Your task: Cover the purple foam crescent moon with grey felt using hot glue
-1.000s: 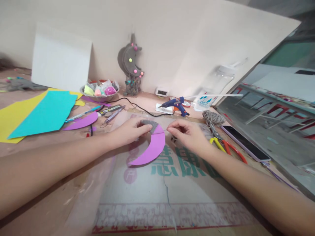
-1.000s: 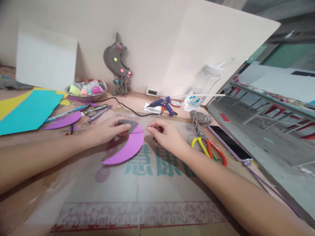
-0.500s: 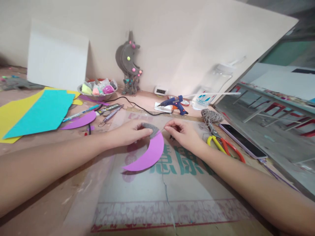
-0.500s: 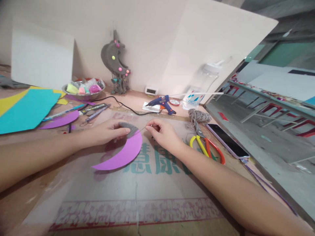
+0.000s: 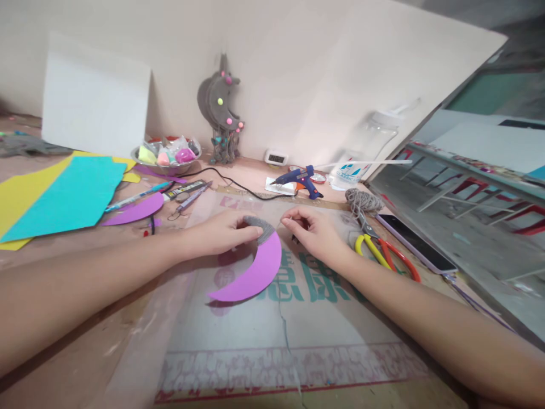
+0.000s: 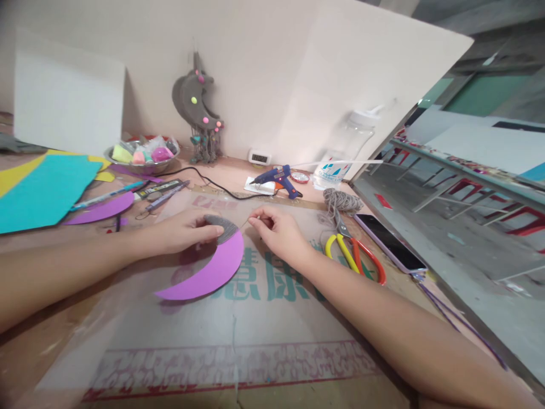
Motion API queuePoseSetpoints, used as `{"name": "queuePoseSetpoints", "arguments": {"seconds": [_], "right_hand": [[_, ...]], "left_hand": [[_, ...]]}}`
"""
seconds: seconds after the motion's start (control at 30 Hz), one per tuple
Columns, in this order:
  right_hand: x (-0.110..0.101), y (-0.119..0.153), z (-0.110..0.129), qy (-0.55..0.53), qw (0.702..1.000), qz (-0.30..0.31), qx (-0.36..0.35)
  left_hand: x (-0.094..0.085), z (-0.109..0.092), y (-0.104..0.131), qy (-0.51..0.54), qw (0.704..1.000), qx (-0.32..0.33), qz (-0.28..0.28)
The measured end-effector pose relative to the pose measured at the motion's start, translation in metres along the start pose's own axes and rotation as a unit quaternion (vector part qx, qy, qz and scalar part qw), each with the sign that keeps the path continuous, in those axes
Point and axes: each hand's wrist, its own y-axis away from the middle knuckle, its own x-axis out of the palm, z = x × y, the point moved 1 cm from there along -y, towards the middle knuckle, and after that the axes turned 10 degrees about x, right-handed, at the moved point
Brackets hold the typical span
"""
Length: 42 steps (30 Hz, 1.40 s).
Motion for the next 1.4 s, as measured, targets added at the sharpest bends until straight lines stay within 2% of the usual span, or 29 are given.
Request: {"name": "queuePoseSetpoints", "arguments": {"seconds": [0.27,0.7,0.9,1.03,1.2,1.27,1.4], "right_hand": [[0.001,0.000,-0.002,0.000,1.000,-0.003,0.001],[0.001,0.000,-0.002,-0.003,1.000,-0.004,-0.002],[0.002,-0.001,-0.003,-0.009,1.000,-0.010,-0.002],[0.001,-0.002,-0.003,-0.020,1.000,-0.010,0.001],[-0.007,0.000,0.001,-0.058,0.997,-0.049,-0.009],[-0.010,0.004,0.006,-0.114,0.993,-0.021,0.006],[-0.007,0.014,0.018,-0.224,0.969,0.102,0.023]], "left_hand": [[0.000,-0.004,0.001,-0.032,0.999,0.013,0.021],[0.002,-0.007,0.003,-0.001,1.000,-0.006,0.020],[0.001,-0.007,0.001,-0.018,0.999,0.033,0.019],[0.001,-0.006,0.001,-0.002,1.000,0.011,0.022],[0.001,-0.005,0.000,0.007,1.000,0.010,0.002],[0.001,-0.005,-0.001,0.010,1.000,0.009,-0.001],[0.001,-0.005,0.000,0.015,1.000,0.007,-0.007]]}}
